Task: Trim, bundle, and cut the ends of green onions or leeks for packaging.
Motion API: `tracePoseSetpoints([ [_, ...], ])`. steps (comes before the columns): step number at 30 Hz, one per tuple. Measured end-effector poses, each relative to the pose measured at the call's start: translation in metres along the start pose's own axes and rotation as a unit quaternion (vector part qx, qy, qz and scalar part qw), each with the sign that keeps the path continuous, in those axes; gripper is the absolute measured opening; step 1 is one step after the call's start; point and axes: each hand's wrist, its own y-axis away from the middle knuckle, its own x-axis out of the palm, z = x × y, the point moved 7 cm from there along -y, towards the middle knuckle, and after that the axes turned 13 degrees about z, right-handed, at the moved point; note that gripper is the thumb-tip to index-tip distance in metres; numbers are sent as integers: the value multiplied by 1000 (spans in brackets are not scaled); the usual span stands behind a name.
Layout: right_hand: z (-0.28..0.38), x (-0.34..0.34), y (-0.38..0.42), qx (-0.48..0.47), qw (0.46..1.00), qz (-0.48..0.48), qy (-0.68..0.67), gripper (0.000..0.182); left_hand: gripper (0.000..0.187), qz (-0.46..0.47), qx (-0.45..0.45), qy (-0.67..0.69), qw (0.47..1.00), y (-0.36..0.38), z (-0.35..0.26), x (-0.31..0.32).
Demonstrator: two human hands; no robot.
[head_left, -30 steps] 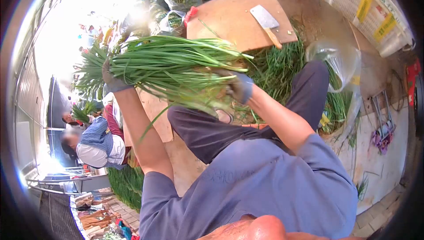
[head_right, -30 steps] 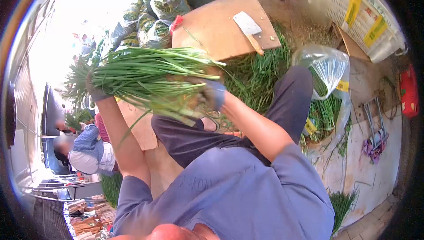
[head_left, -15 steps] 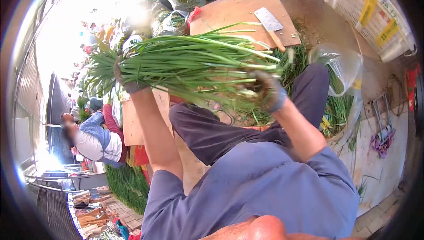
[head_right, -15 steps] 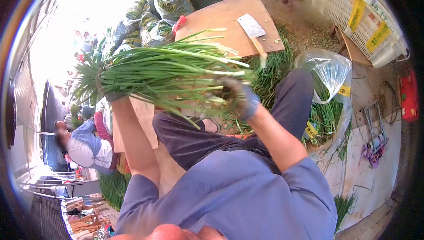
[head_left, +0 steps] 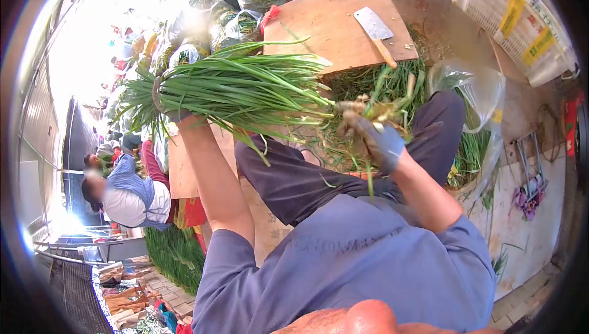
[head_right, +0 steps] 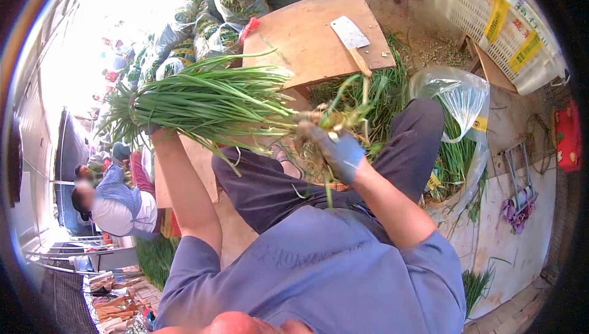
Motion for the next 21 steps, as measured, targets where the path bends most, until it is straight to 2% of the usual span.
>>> tracePoseSetpoints([
  [1,-9,-7,-13,-67,997,-39,4,35,35,-1,7,-4,1000,1,-2,2],
  [4,-6,-10,-29,115,985,-71,-106,37,35,-7,28,-19,999,5,-5,11],
  [6,-32,3,-59,160,984,31,78,39,34,-8,39,-44,998,7,-4,20],
  [8,-17,33,-72,83,996,30,20,32,33,-1,54,-94,994,12,-3,25],
  [9,-9,40,-77,43,998,33,-9,29,31,29,53,-33,998,8,0,30],
  [11,-5,47,-79,23,974,63,-215,23,28,87,51,80,992,0,5,39],
  [13,4,47,-73,1,923,89,-374,15,27,134,48,112,983,1,-2,45],
  [14,-5,35,-71,-20,895,121,-429,12,27,135,65,44,988,2,-7,40],
  [16,-35,-8,-65,13,920,-19,-390,14,29,104,85,-48,990,6,-16,26],
  [17,-44,-15,-61,50,946,-47,-316,15,30,74,89,-70,991,7,-19,22],
  [19,-32,-19,-41,121,974,-106,-162,20,31,96,59,14,994,-2,-19,13],
  [20,-31,-3,-50,72,991,-19,-107,29,30,97,45,38,993,-1,-14,8],
  [21,-29,16,-52,141,989,50,13,29,29,98,32,62,993,0,-9,17],
])
